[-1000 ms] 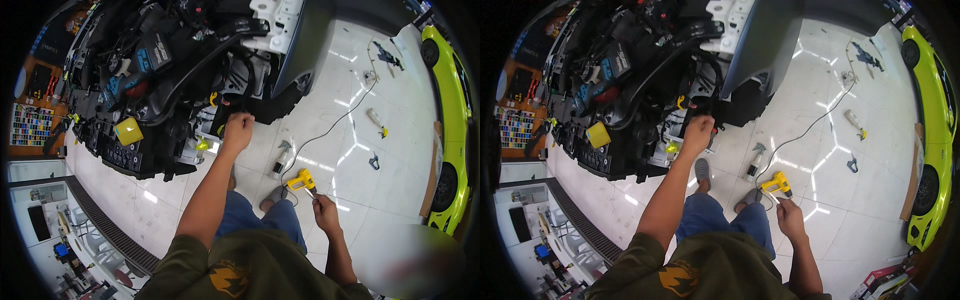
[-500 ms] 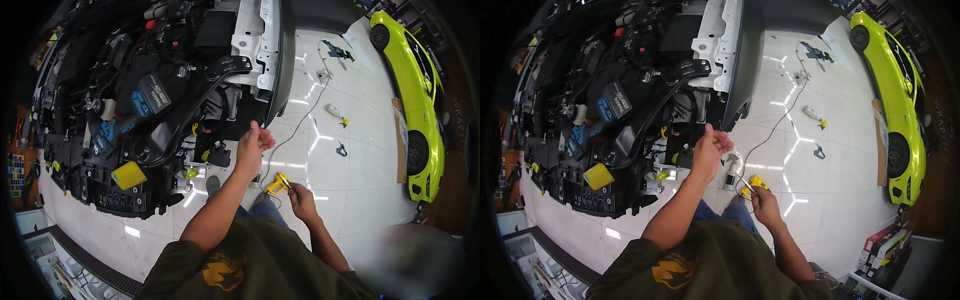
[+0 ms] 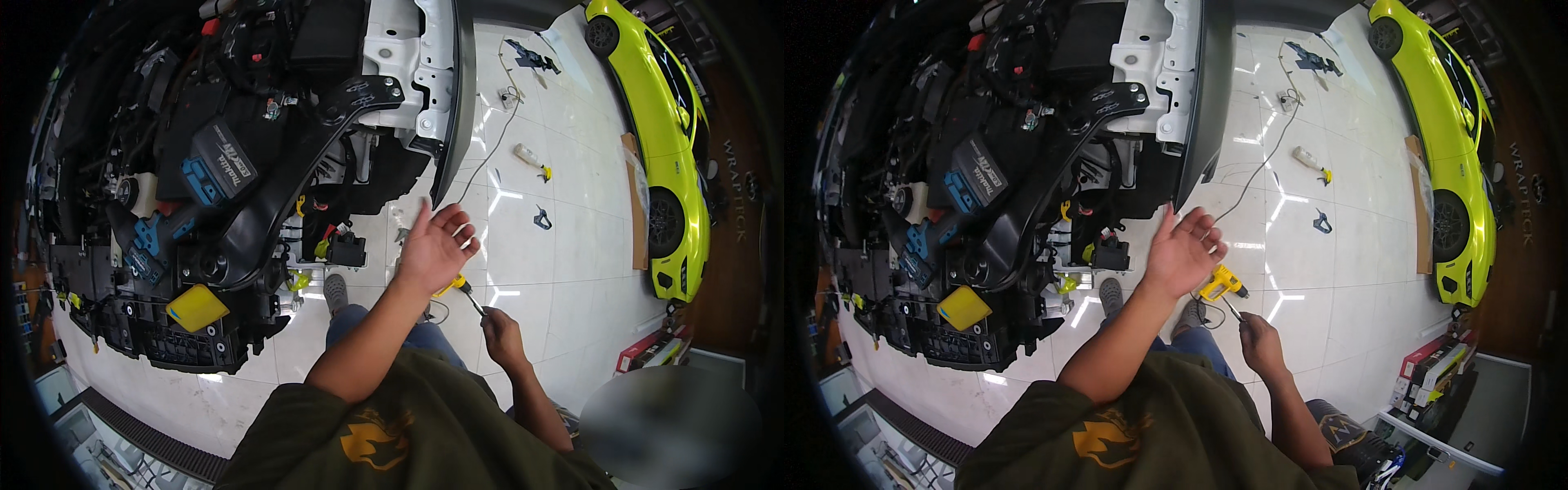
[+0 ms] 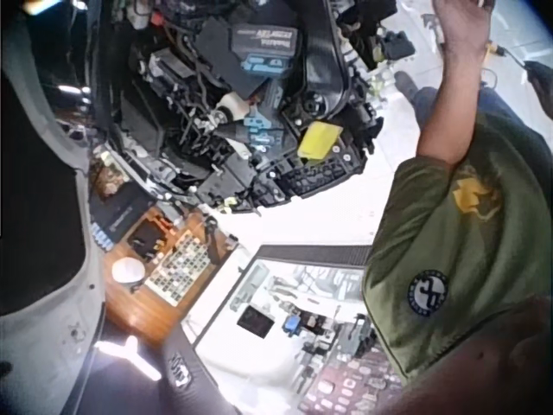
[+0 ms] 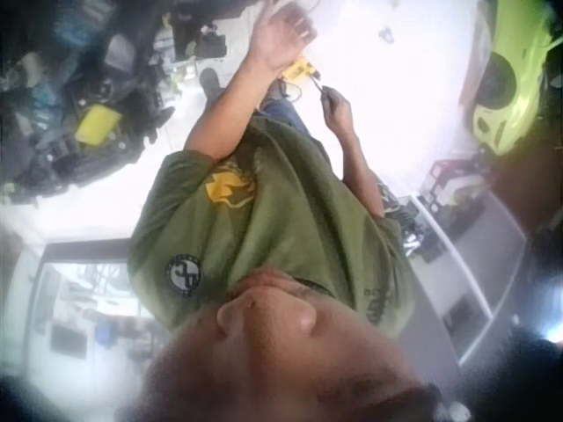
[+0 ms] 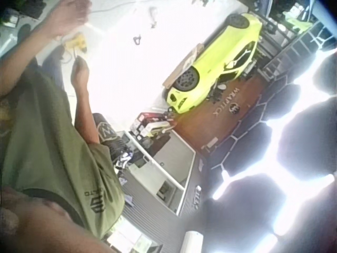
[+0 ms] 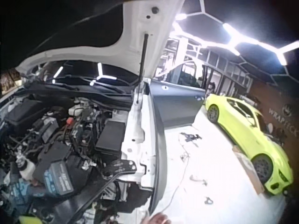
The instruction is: The person applies a vinyl wrap to the front fender of a car. They use a heat gun to warm the material, a squeegee to smooth it, and a knife to trim excess. The person repeatedly heats and presses the wrap to conform it to the fender's curves.
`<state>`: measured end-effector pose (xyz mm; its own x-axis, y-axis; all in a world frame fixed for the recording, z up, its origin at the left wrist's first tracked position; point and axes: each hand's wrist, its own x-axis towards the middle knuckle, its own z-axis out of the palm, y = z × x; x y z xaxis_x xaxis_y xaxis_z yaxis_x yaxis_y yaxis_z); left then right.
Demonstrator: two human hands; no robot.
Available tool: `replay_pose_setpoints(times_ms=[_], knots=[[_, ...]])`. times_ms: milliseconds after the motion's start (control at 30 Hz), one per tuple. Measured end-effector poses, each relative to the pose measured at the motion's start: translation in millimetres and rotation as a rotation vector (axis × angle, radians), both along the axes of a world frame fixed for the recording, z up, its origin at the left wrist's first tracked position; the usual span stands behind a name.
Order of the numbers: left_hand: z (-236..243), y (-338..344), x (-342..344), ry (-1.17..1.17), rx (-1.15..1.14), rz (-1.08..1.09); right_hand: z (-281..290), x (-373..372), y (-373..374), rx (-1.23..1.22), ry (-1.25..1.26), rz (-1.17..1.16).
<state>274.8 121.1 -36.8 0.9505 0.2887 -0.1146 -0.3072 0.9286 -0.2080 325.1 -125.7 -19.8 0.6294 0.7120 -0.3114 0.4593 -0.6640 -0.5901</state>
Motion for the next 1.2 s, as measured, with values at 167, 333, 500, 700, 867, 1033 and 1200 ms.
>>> replay_pose_setpoints(times_ms=[167, 333, 500, 700, 867, 1033, 1200], knots=[[-8.3, -0.4, -7.0, -0.155, 0.002, 0.056, -12.9, 9.3, -5.5, 0.027, 0.026, 0.006], [-2.8, -1.1, 7.5, -0.249, -0.051, 0.111, -10.5, 15.7, -2.1, 0.043, 0.015, 0.056], [2.1, -0.9, 8.4, -0.216, -0.056, 0.138, -16.0, 17.9, -3.0, 0.028, 0.017, 0.064], [19.1, 8.9, -2.4, -0.059, -0.021, 0.064, -10.5, 11.4, 14.5, 0.056, -0.014, 0.137], [15.7, 12.9, 1.6, 0.030, -0.021, 0.055, -4.8, 12.0, 18.6, 0.036, -0.048, 0.114], [26.6, 20.7, -4.5, 0.230, 0.087, -0.030, -12.1, 5.5, 4.2, 0.059, -0.019, 0.057], [29.0, 21.9, -23.1, 1.007, 1.130, 0.568, -16.4, -0.8, -2.9, 0.082, -0.020, 0.028]])
